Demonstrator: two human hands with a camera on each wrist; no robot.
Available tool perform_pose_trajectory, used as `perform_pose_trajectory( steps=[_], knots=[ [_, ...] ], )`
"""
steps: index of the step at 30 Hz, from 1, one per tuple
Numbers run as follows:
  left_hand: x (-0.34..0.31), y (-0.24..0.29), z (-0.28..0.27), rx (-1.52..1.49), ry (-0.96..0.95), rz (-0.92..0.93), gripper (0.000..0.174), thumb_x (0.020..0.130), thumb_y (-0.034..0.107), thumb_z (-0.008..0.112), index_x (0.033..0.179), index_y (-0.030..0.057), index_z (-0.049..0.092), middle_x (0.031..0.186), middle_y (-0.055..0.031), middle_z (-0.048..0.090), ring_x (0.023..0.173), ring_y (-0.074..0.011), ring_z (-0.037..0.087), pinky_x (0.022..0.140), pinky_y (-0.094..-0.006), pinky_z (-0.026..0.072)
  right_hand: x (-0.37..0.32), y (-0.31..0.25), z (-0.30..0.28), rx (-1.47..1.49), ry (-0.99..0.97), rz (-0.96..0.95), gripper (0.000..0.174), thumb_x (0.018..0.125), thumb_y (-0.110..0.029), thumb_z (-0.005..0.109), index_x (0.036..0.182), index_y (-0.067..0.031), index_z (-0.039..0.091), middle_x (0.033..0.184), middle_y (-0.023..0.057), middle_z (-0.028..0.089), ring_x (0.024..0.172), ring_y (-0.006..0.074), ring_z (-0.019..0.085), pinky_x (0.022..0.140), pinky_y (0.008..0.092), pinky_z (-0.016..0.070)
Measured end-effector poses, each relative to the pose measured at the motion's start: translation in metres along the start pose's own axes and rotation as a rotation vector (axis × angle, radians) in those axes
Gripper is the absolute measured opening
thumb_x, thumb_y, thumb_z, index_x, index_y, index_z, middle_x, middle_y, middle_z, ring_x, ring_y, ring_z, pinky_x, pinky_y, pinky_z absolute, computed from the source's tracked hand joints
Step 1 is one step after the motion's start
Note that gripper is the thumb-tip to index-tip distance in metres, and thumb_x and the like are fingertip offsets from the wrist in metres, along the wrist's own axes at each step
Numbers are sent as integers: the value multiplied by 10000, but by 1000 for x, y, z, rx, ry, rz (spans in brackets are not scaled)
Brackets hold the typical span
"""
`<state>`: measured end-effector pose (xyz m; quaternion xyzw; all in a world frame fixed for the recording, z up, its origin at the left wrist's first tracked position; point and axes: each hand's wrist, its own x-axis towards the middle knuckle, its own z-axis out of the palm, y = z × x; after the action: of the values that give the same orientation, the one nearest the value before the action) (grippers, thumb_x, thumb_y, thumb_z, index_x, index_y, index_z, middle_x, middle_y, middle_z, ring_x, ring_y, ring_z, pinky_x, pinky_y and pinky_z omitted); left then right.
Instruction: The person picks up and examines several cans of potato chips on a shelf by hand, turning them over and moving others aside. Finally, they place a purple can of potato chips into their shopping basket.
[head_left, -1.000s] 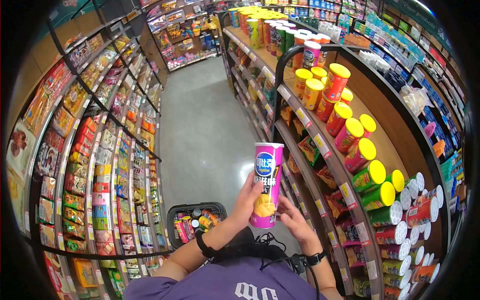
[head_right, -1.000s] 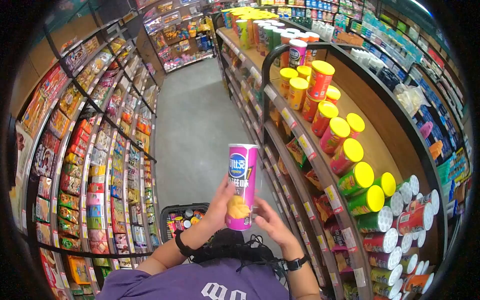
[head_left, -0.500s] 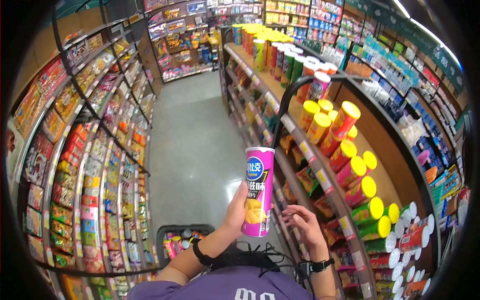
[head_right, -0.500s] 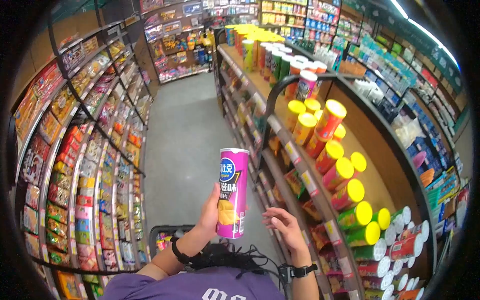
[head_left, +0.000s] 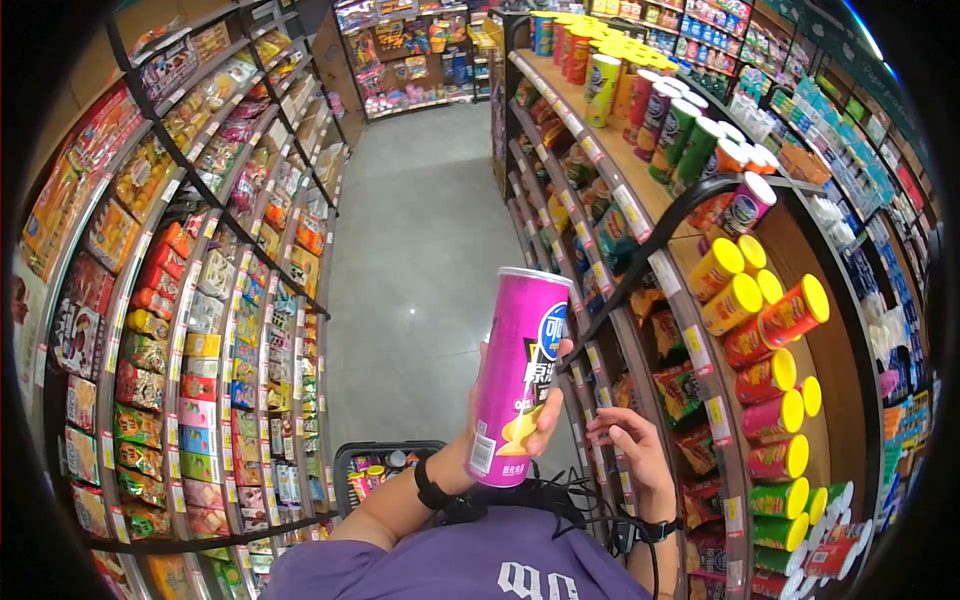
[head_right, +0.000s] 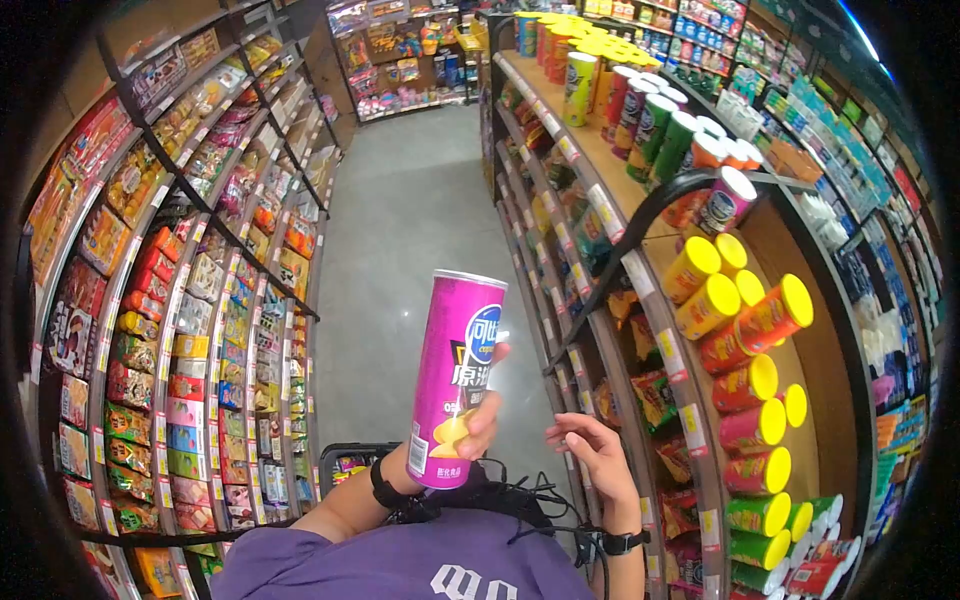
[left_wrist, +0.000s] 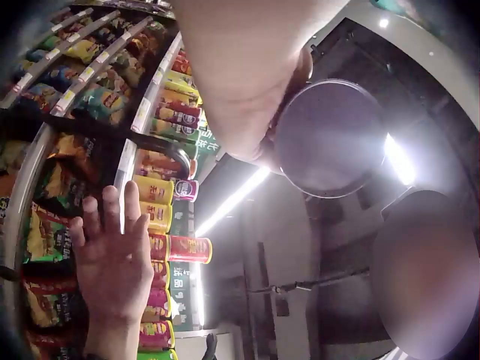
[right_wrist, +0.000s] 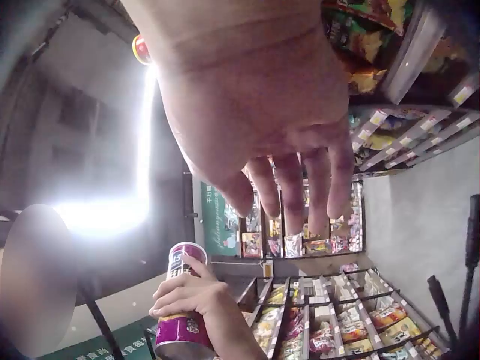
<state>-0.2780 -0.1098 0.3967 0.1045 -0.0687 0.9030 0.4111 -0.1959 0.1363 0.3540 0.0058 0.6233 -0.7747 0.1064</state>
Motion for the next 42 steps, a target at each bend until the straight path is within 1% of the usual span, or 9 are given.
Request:
perform_pose_trajectory(
  steps=[11,13,15,17,18,22,26,39,42],
  knots=[
    [17,46,-19,33,-42,46,976,915,813,345,1576,104,223,878,-219,597,607,-315,656,553,-406,568,26,-62,38,-102,15,28,324,959,-78,629,1266,27,624,1147,129,703,1048,217,668,946,338,505],
    [23,53,-19,53,-4,65,969,917,807,356,1568,98,238,879,-219,595,616,-319,656,567,-411,571,20,-112,63,-367,-128,-86,379,890,-220,731,1167,33,678,1116,143,718,1033,233,676,924,357,516],
    [36,69,-23,79,37,48,963,919,802,367,1559,92,253,879,-220,593,626,-323,656,580,-416,574,25,-157,90,-562,-389,-251,328,851,-175,765,1132,-13,717,1072,128,730,981,282,700,872,357,540],
    [40,74,-36,78,3,26,911,944,770,376,1600,157,219,927,-197,579,703,-344,655,622,-458,550,22,-178,117,-694,-629,-499,480,835,-124,797,1279,-29,642,1202,143,686,1030,268,685,887,345,542],
    [44,75,-37,52,-17,16,898,956,753,380,1601,152,211,940,-209,577,719,-361,658,654,-481,563,15,-176,136,-664,-592,-675,416,982,-293,549,1279,-13,627,1093,156,689,916,317,660,780,407,529],
    [51,77,-45,68,-45,-5,896,954,755,383,1597,153,218,965,-224,577,752,-366,656,645,-479,565,21,-200,162,-573,-736,-825,559,989,-302,523,1439,27,481,1252,146,626,1009,312,632,827,396,518],
    [56,82,-32,138,72,-14,912,942,775,371,1572,124,265,958,-238,582,721,-358,655,625,-451,565,29,-210,161,-508,-978,-599,569,994,-279,530,1471,16,434,1294,178,605,1088,305,630,893,368,520],
    [51,113,-40,330,61,-32,958,920,805,360,1564,104,249,997,-256,603,816,-362,701,704,-436,602,52,-198,125,-186,-997,-690,384,1016,-243,537,1300,12,574,1227,199,654,1060,340,673,855,401,557],
    [53,117,-44,377,-25,-87,877,933,805,284,1418,93,449,1085,-227,595,902,-337,686,782,-416,575,55,-197,117,-131,-997,-706,350,1020,-235,539,1261,11,606,1212,203,665,1053,348,683,846,409,565]
  ],
)
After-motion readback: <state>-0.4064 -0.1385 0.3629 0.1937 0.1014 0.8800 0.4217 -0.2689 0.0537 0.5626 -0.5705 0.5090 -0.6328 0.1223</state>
